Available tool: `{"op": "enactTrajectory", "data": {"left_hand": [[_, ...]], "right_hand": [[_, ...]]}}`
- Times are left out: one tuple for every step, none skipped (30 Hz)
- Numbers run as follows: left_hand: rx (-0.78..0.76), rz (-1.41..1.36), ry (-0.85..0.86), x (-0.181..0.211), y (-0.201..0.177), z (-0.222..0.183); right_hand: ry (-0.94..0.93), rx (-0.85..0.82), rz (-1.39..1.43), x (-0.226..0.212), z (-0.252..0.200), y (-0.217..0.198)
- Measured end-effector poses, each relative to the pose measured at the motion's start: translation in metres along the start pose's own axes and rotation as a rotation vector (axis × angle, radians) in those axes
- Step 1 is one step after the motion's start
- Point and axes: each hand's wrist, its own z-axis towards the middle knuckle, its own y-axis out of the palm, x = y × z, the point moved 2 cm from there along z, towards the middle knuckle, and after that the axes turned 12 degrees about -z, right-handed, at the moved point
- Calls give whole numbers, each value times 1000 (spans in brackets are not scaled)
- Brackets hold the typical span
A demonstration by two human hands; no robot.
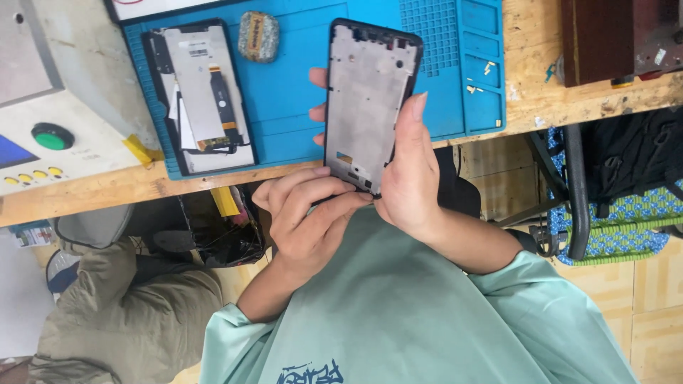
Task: Disassembling a smartphone, applying adhesive to the frame, and preparing internal components for reassembly.
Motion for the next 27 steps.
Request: {"op": "enactTrajectory", "data": {"left_hand": [[54,8,-2,-1,-2,-6],[70,21,-4,-1,-3,-11],[151,80,52,0,-5,-16],[231,137,105,1,-6,-20],[245,147,101,-1,-18,-30],[236,221,145,-1,-29,-40],[225,295,189,-2,-38,-50],[234,295,181,-5,-51,-58],[281,296,172,-8,-63,-65],[324,301,167,-11,-78,-71],[328,305,164,-19,-90,-91],[354,349,93,-31,-103,-109],[380,393,21,-43,-116,-127],[373,383,20,-49,-124,-145],[363,460,-133,-58,-134,-164],[355,539,-288,-67,-143,-183],[351,535,-289,-80,-153,-211],[355,633,-387,-96,-164,-238],[358,731,-486,-112,-174,-266],[357,733,-487,-129,-185,-298],[365,816,-644,-148,-196,-333],[373,896,-798,-168,-209,-365],[372,897,-795,-181,-215,-382],[344,930,-936,-196,-221,-401],[314,960,-1077,-210,-227,-420],[308,957,-1074,-217,-226,-426],[246,976,-1212,-226,-225,-434]], "right_hand": [[3,53,31,3,0,4],[4,34,26,7,-1,10],[-59,73,-24,9,-2,14],[-120,116,-76,11,-3,17],[-118,100,-82,12,-1,19],[-89,144,3,15,0,20],[-60,188,88,17,1,19],[-55,184,79,16,4,15],[44,60,272,16,6,12],[143,-65,471,16,10,10],[146,-69,469,16,11,10],[170,-101,502,16,12,10],[193,-132,535,16,13,9],[190,-121,536,16,12,8],[185,-133,540,17,12,8],[182,-151,544,17,12,8],[181,-145,543,16,11,8],[164,-138,496,14,12,7],[147,-131,450,13,12,7],[149,-131,452,14,12,6],[147,-135,457,14,12,4],[140,-138,463,14,13,3],[139,-138,466,14,14,2],[139,-134,437,13,14,1],[139,-131,409,12,15,-1],[136,-125,410,10,15,-2],[148,-124,395,9,14,-4]]}}
